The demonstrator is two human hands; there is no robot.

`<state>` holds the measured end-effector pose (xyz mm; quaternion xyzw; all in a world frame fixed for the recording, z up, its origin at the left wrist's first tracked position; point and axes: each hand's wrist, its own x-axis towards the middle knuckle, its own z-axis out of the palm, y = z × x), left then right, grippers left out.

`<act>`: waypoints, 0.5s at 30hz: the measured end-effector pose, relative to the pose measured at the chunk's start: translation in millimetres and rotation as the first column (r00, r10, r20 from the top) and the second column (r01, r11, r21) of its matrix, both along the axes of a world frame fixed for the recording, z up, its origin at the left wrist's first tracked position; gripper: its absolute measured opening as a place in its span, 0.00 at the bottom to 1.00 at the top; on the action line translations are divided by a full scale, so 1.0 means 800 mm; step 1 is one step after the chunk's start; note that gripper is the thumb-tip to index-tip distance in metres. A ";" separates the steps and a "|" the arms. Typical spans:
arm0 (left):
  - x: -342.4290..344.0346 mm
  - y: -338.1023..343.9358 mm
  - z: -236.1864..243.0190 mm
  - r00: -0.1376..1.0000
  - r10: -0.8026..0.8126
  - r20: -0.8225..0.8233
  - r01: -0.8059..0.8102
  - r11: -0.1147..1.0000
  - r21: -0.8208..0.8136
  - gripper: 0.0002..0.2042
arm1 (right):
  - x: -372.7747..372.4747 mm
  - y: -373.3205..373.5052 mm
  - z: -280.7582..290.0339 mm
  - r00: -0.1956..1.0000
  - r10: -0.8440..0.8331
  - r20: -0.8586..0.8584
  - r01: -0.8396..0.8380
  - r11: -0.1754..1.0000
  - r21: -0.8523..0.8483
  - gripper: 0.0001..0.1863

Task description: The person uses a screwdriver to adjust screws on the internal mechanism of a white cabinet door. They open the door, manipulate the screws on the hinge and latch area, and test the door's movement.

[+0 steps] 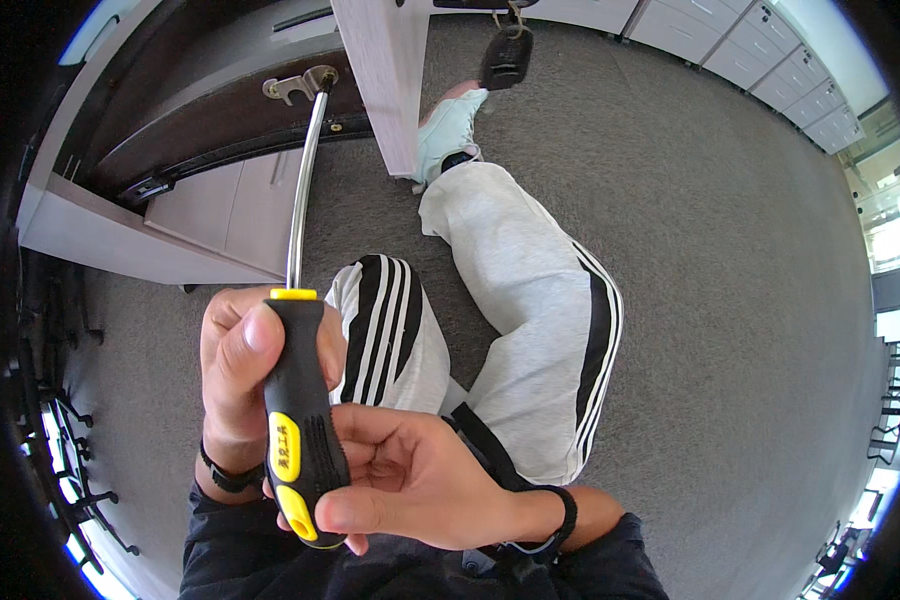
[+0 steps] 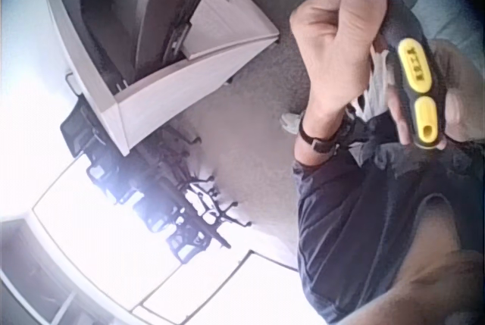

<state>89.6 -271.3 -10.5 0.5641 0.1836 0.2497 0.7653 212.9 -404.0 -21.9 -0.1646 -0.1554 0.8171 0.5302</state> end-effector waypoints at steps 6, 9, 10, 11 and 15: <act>0.017 -0.004 -0.017 0.990 0.038 0.136 -0.032 0.998 -0.047 0.23 | -0.010 0.006 -0.012 0.993 -0.096 -0.063 0.102 0.990 0.096 0.27; 0.017 -0.003 -0.021 0.993 0.016 0.114 -0.007 0.996 -0.085 0.24 | -0.010 0.001 -0.008 0.993 -0.001 -0.120 0.001 1.000 -0.002 0.45; 0.020 -0.004 -0.022 0.990 0.039 0.134 -0.028 0.996 -0.084 0.24 | -0.008 0.003 -0.006 0.993 -0.002 -0.120 0.001 1.000 -0.002 0.45; 0.023 -0.002 -0.023 0.984 0.028 0.173 -0.010 0.994 -0.107 0.25 | -0.005 0.006 -0.002 0.992 0.017 -0.125 -0.014 1.000 0.024 0.44; 0.030 -0.012 -0.032 0.978 -0.001 0.210 0.027 0.992 -0.122 0.27 | -0.005 -0.001 -0.013 0.995 -0.031 -0.096 0.037 0.998 0.060 0.41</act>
